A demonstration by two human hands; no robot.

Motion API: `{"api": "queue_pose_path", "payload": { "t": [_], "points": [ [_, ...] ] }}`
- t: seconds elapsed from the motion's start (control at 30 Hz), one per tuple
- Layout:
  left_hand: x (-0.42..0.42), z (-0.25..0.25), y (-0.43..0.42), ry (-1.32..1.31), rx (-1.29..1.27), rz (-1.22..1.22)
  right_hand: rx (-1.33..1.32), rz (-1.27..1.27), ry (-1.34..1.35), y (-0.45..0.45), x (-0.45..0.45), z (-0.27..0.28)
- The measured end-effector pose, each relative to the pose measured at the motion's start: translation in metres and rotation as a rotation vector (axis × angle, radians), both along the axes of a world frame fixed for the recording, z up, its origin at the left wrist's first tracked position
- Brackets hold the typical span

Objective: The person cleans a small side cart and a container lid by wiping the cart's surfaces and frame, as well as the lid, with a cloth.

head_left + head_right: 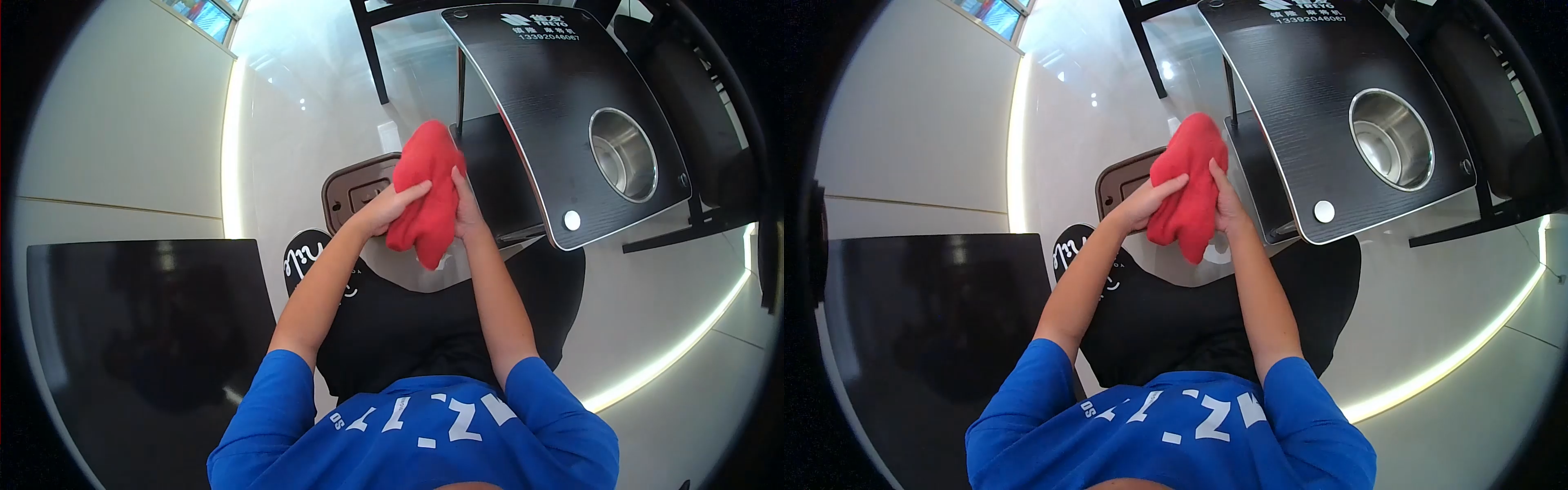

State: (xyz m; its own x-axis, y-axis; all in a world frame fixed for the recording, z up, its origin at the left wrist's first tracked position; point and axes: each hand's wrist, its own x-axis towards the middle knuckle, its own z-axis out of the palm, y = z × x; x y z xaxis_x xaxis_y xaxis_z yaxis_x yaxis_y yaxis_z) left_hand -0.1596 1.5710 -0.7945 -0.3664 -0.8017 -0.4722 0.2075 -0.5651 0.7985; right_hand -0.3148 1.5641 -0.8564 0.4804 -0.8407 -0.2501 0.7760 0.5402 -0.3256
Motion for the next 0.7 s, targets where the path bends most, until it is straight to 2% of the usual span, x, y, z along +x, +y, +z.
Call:
{"api": "queue_pose_path", "payload": {
  "t": [0.07,0.17,0.27,0.33,0.4,0.47,0.5,0.57,0.7],
  "points": [
    [0.005,0.005,0.000,-0.004,0.013,-0.044,0.001,0.010,0.027,-0.007,-0.010,-0.008],
    [0.023,0.009,-0.012,-0.214,-0.196,-0.163,-0.018,0.019,0.085,-0.020,-0.027,-0.008],
    [0.051,0.014,-0.028,-0.243,-0.152,-0.201,-0.036,-0.008,0.139,-0.025,-0.037,-0.004],
    [0.077,0.015,-0.043,-0.315,-0.106,-0.153,0.088,-0.030,0.098,-0.028,-0.046,-0.008],
    [0.117,-0.016,-0.059,-0.774,-0.298,-0.070,0.111,-0.063,0.111,-0.028,-0.053,-0.006],
    [0.173,-0.078,-0.075,-1.161,-0.370,-0.107,0.148,-0.097,0.132,-0.029,-0.055,-0.012],
    [0.177,-0.093,-0.074,-1.155,-0.368,-0.109,0.146,-0.143,0.171,-0.031,-0.054,-0.023],
    [0.183,-0.111,-0.073,-1.404,-0.349,-0.149,0.143,-0.188,0.214,-0.032,-0.055,-0.032],
    [0.176,-0.124,-0.081,-1.342,-0.426,-0.243,0.189,-0.291,0.249,-0.032,-0.058,-0.036]
  ]
}}
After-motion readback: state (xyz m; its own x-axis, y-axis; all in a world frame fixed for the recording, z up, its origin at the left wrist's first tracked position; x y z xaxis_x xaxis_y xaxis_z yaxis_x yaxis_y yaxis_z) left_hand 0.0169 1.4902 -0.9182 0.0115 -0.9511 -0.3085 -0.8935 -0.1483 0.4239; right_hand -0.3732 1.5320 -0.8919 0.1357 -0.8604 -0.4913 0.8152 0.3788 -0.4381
